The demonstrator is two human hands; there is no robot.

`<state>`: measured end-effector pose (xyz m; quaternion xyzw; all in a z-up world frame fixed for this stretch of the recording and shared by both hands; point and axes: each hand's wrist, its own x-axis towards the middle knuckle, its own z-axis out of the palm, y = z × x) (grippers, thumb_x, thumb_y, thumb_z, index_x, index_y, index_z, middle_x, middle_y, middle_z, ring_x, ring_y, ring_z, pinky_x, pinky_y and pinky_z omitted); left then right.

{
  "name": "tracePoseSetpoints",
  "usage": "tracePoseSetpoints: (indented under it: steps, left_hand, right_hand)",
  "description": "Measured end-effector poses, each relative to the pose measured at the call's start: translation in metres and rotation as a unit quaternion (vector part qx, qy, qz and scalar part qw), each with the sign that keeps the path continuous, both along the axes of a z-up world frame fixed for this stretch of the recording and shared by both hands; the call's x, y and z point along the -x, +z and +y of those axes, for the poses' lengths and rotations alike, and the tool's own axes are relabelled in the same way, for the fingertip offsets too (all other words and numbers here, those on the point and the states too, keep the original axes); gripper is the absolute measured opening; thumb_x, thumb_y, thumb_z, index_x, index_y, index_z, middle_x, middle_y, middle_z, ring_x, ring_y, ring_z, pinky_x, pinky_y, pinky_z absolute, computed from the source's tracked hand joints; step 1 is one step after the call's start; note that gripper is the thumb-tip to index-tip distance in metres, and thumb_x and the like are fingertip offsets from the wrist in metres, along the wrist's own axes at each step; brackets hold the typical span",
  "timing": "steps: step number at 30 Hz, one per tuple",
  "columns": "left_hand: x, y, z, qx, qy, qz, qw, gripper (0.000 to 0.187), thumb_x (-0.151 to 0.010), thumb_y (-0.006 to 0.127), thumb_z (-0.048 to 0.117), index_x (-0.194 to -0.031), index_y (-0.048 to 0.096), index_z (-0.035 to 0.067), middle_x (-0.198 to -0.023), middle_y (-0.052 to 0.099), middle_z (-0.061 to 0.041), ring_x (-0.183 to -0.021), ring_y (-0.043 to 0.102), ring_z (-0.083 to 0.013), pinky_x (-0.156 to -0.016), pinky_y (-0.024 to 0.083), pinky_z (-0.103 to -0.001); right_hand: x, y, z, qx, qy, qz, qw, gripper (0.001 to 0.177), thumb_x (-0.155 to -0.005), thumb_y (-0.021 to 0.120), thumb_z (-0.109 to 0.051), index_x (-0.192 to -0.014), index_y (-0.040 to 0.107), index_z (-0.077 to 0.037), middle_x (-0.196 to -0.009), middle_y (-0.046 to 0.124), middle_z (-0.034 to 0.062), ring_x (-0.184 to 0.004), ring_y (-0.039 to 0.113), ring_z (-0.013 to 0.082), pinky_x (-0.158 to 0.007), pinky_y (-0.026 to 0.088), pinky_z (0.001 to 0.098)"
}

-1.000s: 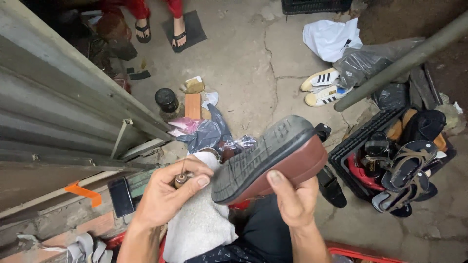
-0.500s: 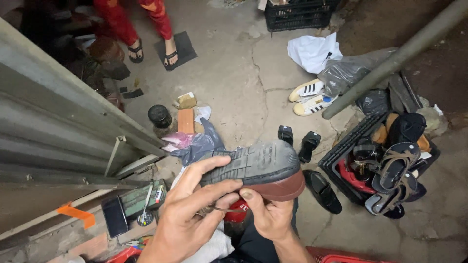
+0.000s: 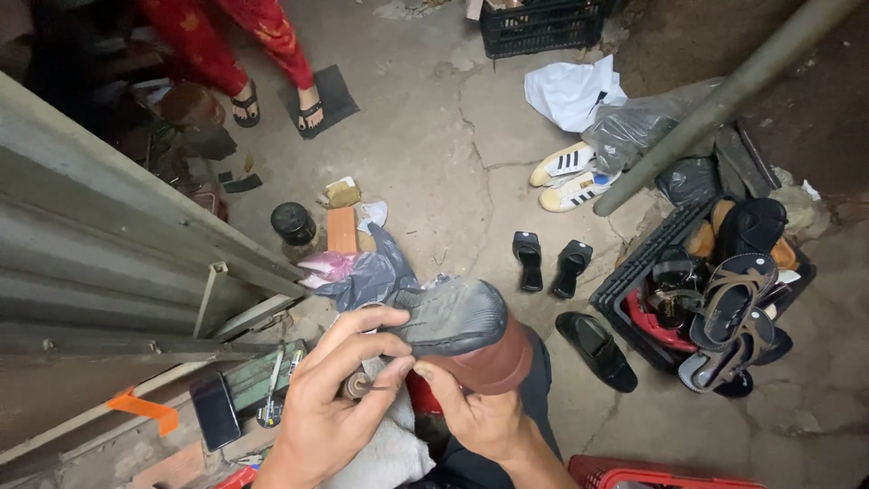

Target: Hand-sewing the sole of a leather shoe using a needle and thread in a repair shop environment.

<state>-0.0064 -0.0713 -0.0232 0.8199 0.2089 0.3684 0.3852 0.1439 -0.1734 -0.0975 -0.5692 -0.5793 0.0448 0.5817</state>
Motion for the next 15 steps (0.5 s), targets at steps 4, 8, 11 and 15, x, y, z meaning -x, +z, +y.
tracePoseSetpoints:
  steps: [4,8,11,15]
  left_hand:
    - [0.003,-0.002,0.001,0.011,-0.01,-0.009,1.0,0.005,-0.093,0.065,0.008,-0.096,0.069,0.009,-0.117,0.073,-0.011,-0.11,0.072,-0.0228,-0.094,0.054,-0.035]
    - [0.004,-0.001,0.002,0.027,-0.017,-0.017,0.999,0.003,-0.093,0.067,0.011,-0.094,0.069,0.009,-0.116,0.074,-0.009,-0.11,0.071,-0.0236,-0.097,0.055,-0.038]
    - [0.005,0.002,0.001,0.027,-0.021,-0.025,0.999,0.005,-0.094,0.068,0.014,-0.095,0.069,0.009,-0.116,0.074,-0.01,-0.11,0.071,-0.0241,-0.097,0.056,-0.039]
    - [0.009,0.007,-0.001,0.045,-0.019,-0.042,0.998,0.004,-0.093,0.07,0.013,-0.094,0.07,0.01,-0.115,0.074,-0.009,-0.107,0.072,-0.0221,-0.092,0.056,-0.035]
  right_hand:
    - [0.0,0.03,0.006,-0.023,0.006,-0.04,0.999,0.025,-0.1,0.064,-0.016,-0.122,0.07,-0.005,-0.129,0.071,0.0139,-0.124,0.069,0.0322,-0.114,0.054,0.047]
    - [0.001,0.025,0.0,0.001,-0.034,-0.123,0.992,0.023,-0.099,0.063,-0.018,-0.115,0.074,-0.006,-0.124,0.072,0.0139,-0.121,0.067,0.0352,-0.113,0.049,0.052]
    - [0.003,0.022,-0.004,0.013,-0.043,-0.155,0.987,0.027,-0.099,0.065,-0.02,-0.121,0.072,-0.006,-0.131,0.068,0.0162,-0.127,0.063,0.0377,-0.117,0.044,0.0538]
    - [0.006,0.008,-0.012,0.049,-0.041,-0.157,0.986,0.037,-0.099,0.067,-0.025,-0.133,0.066,-0.011,-0.14,0.062,0.0174,-0.137,0.055,0.04,-0.12,0.045,0.0555]
